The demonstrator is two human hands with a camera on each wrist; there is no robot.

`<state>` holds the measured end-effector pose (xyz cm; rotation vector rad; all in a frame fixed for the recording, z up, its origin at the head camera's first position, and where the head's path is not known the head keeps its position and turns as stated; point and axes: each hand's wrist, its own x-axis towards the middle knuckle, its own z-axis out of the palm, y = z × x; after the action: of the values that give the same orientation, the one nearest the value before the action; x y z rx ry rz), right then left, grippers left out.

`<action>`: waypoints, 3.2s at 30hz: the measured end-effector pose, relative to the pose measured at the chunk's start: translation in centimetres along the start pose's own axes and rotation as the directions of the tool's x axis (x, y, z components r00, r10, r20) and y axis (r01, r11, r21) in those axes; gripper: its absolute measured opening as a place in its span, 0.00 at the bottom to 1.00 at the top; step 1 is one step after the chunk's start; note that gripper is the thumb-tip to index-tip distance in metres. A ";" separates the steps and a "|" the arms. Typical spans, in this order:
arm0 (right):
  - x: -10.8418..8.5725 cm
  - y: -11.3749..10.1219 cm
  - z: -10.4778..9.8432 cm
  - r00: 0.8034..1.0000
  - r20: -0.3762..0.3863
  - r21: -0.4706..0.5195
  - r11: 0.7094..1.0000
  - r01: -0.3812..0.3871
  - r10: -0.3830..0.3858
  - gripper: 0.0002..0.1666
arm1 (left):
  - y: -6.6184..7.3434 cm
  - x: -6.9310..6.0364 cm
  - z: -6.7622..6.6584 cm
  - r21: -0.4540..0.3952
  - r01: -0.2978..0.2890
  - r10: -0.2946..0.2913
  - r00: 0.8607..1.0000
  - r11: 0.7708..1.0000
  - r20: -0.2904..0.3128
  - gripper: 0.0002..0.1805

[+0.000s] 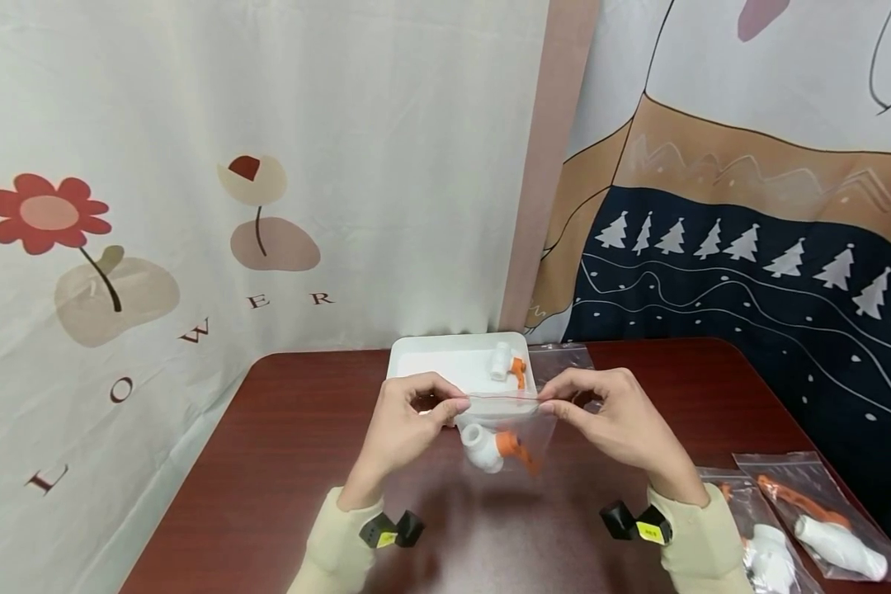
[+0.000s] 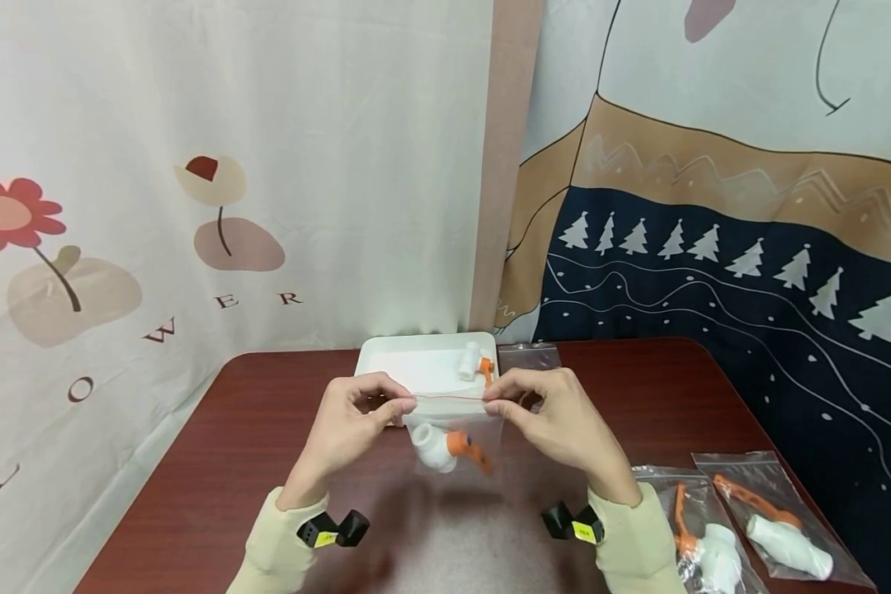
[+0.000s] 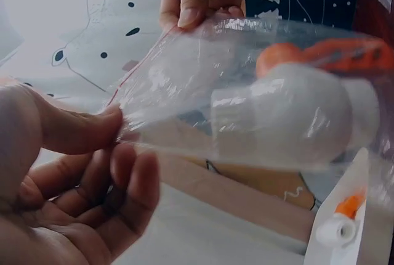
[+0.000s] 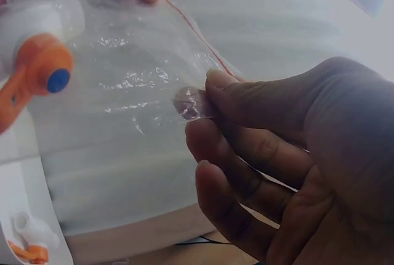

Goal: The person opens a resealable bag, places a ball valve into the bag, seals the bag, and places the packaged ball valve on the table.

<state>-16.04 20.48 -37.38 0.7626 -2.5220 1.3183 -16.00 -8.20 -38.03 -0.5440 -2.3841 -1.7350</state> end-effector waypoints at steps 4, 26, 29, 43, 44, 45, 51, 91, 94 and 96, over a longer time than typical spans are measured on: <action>0.0 0.0 -0.1 0.999 0.033 0.003 1.000 -0.022 0.022 0.09 | -0.1 -0.1 0.3 -0.027 -0.099 0.099 0.995 0.995 -0.009 0.04; 0.3 -2.2 3.5 0.982 -0.018 -0.022 0.982 0.188 -0.188 0.11 | -0.4 -0.3 2.9 -0.127 -0.188 0.195 0.980 0.974 0.044 0.02; 0.2 -2.1 3.7 0.980 -0.021 -0.018 0.981 0.195 -0.195 0.11 | -0.4 -0.3 3.0 -0.133 -0.196 0.204 0.978 0.971 0.051 0.02; 0.3 -1.8 3.8 0.980 0.006 0.004 0.980 0.200 -0.200 0.11 | -0.4 -0.3 3.1 -0.141 -0.238 0.249 0.966 0.961 0.072 0.02; 0.3 -1.8 3.8 0.981 0.016 0.012 0.982 0.191 -0.191 0.11 | -0.4 -0.3 3.1 -0.143 -0.240 0.252 0.965 0.960 0.072 0.01; 0.3 -1.8 3.7 0.983 0.027 0.017 0.984 0.180 -0.180 0.10 | -0.4 -0.3 3.1 -0.143 -0.245 0.256 0.964 0.959 0.071 0.01; 0.3 -1.7 3.3 0.990 0.051 0.037 0.991 0.130 -0.132 0.11 | -0.2 -0.5 2.9 -0.131 -0.219 0.227 0.973 0.967 0.045 0.04; 0.2 -2.0 3.3 0.985 -0.042 0.096 0.980 0.172 -0.168 0.09 | -0.2 -0.4 3.0 -0.192 -0.242 0.249 0.968 0.951 0.014 0.04; 0.2 -1.9 2.9 0.988 -0.043 0.089 0.984 0.152 -0.148 0.10 | 0.1 -0.5 2.7 -0.184 -0.224 0.227 0.974 0.957 -0.006 0.04; 0.1 -1.9 2.8 0.989 -0.044 0.084 0.986 0.143 -0.140 0.11 | 0.2 -0.5 2.5 -0.179 -0.209 0.210 0.978 0.961 -0.017 0.04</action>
<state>-15.00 17.30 -37.64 0.9077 -2.3463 1.3885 -15.24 -5.90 -38.79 -0.7919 -2.0931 -1.8626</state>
